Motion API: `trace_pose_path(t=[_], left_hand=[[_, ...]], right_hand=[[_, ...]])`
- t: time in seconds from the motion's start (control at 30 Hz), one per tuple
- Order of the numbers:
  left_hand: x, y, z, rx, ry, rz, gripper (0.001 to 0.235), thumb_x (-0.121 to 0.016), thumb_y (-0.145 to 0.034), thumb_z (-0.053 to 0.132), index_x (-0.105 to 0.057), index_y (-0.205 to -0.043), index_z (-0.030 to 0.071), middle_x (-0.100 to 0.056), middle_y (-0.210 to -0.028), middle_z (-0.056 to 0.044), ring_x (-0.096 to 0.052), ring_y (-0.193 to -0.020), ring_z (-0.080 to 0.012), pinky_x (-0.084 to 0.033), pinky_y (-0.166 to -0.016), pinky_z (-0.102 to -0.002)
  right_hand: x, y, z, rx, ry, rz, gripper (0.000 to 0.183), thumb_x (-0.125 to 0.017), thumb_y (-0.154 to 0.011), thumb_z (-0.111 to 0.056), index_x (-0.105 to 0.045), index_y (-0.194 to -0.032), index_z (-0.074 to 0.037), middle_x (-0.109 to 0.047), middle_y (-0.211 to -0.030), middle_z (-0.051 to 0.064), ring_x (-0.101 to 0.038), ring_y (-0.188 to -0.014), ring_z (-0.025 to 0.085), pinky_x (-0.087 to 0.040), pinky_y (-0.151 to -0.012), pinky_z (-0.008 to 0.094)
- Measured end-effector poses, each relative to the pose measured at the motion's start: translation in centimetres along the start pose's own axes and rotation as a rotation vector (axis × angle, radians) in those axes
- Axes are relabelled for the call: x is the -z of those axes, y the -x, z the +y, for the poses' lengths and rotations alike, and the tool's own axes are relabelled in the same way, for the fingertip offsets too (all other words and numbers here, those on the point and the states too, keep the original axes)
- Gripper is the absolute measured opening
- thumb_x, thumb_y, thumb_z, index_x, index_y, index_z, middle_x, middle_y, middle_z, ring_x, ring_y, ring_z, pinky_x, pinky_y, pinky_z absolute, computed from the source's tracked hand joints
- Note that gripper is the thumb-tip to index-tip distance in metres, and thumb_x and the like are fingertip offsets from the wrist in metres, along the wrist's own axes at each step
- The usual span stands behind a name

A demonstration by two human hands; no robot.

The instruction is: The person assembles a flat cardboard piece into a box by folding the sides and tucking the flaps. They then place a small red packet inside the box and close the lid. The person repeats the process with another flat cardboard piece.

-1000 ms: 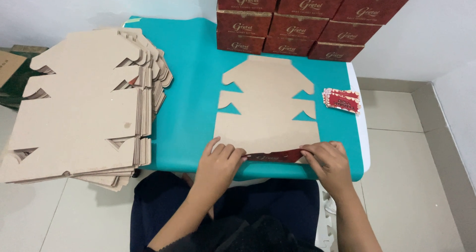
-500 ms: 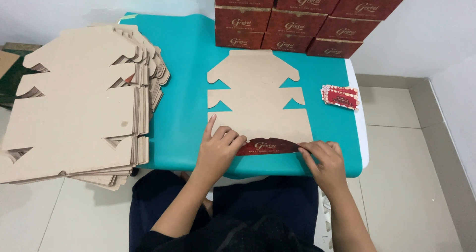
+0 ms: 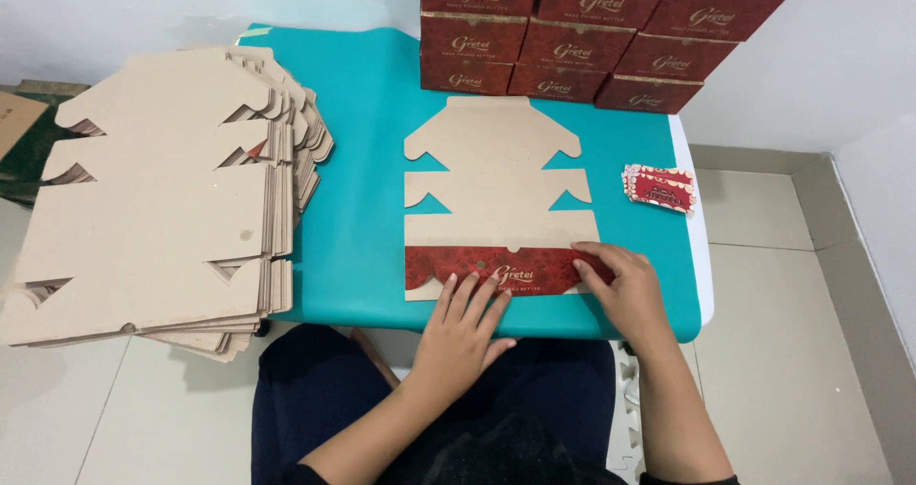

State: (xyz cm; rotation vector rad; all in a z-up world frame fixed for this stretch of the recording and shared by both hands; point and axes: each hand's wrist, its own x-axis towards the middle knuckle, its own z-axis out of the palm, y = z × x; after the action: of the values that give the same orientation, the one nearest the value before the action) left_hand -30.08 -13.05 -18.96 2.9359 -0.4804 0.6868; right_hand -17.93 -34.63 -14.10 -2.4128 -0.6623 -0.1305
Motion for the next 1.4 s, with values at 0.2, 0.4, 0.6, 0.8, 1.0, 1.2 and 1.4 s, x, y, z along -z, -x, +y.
trace_pose_path(t=[0.2,0.4,0.6,0.8,1.0,1.2,1.4], left_hand=[[-0.9,1.2,0.1,0.023,-0.044,-0.04,0.08,-0.049,-0.084,0.065,-0.036,-0.145,0.015,-0.031,-0.152,-0.01,-0.026,-0.141,-0.0302,-0.022,-0.113,-0.048],[-1.3,1.2,0.7,0.107,-0.046,-0.081,0.085,-0.055,-0.08,0.059,-0.033,-0.145,0.008,-0.028,-0.154,-0.006,-0.022,-0.143,-0.0258,-0.018,-0.115,-0.047],[-1.6,1.3,0.6,0.109,-0.038,-0.115,0.083,-0.058,-0.078,0.057,-0.036,-0.144,0.01,-0.033,-0.151,-0.006,-0.025,-0.141,-0.0248,-0.019,-0.115,-0.046],[-0.4,0.4,-0.7,0.2,0.19,-0.248,0.072,-0.046,-0.09,0.058,-0.038,-0.142,0.009,-0.037,-0.148,-0.011,-0.026,-0.14,-0.0298,-0.014,-0.113,-0.054],[-2.2,-1.5,-2.4,0.165,0.214,-0.245,0.076,-0.043,-0.088,0.062,-0.033,-0.145,0.013,-0.03,-0.153,-0.007,-0.02,-0.143,-0.0274,-0.007,-0.115,-0.054],[-1.0,0.7,-2.5,0.009,0.06,-0.076,0.078,-0.056,-0.082,0.056,-0.037,-0.144,0.013,-0.034,-0.151,-0.005,-0.028,-0.14,-0.0248,-0.018,-0.114,-0.049],[-1.0,1.9,-2.6,-0.065,0.018,-0.084,0.05,-0.049,-0.092,0.024,-0.042,-0.141,0.018,-0.043,-0.146,-0.003,-0.037,-0.135,-0.0264,-0.027,-0.11,-0.048]], right_hand=[[-2.8,-0.7,2.3,0.183,0.491,0.141,0.04,-0.066,-0.082,-0.033,-0.063,-0.12,-0.02,-0.057,-0.121,0.011,-0.049,-0.115,0.031,-0.029,-0.105,0.056],[-8.8,3.3,-2.5,0.47,0.216,0.019,0.038,-0.054,-0.094,-0.02,-0.056,-0.124,0.002,-0.056,-0.131,0.017,-0.049,-0.127,0.032,-0.036,-0.11,0.044],[-7.1,4.4,-3.4,0.397,0.212,0.033,0.038,-0.045,-0.098,-0.016,-0.05,-0.133,-0.002,-0.048,-0.14,0.014,-0.044,-0.133,0.028,-0.035,-0.111,0.042],[-6.5,5.0,-0.4,0.213,0.354,0.077,0.038,-0.043,-0.099,-0.021,-0.052,-0.133,-0.007,-0.05,-0.14,0.011,-0.045,-0.131,0.026,-0.033,-0.11,0.039],[-6.8,5.4,-1.1,0.205,0.454,0.086,0.048,-0.048,-0.097,-0.033,-0.048,-0.136,-0.006,-0.046,-0.143,0.012,-0.041,-0.134,0.026,-0.031,-0.111,0.038],[-5.7,7.7,-2.9,0.306,0.461,0.118,0.057,-0.059,-0.09,-0.032,-0.045,-0.135,-0.001,-0.046,-0.142,0.017,-0.045,-0.132,0.03,-0.04,-0.107,0.039],[-4.9,7.5,-2.3,0.353,0.492,0.088,0.044,-0.069,-0.082,-0.027,-0.059,-0.121,-0.01,-0.06,-0.117,0.009,-0.059,-0.1,0.027,-0.049,-0.081,0.039]])
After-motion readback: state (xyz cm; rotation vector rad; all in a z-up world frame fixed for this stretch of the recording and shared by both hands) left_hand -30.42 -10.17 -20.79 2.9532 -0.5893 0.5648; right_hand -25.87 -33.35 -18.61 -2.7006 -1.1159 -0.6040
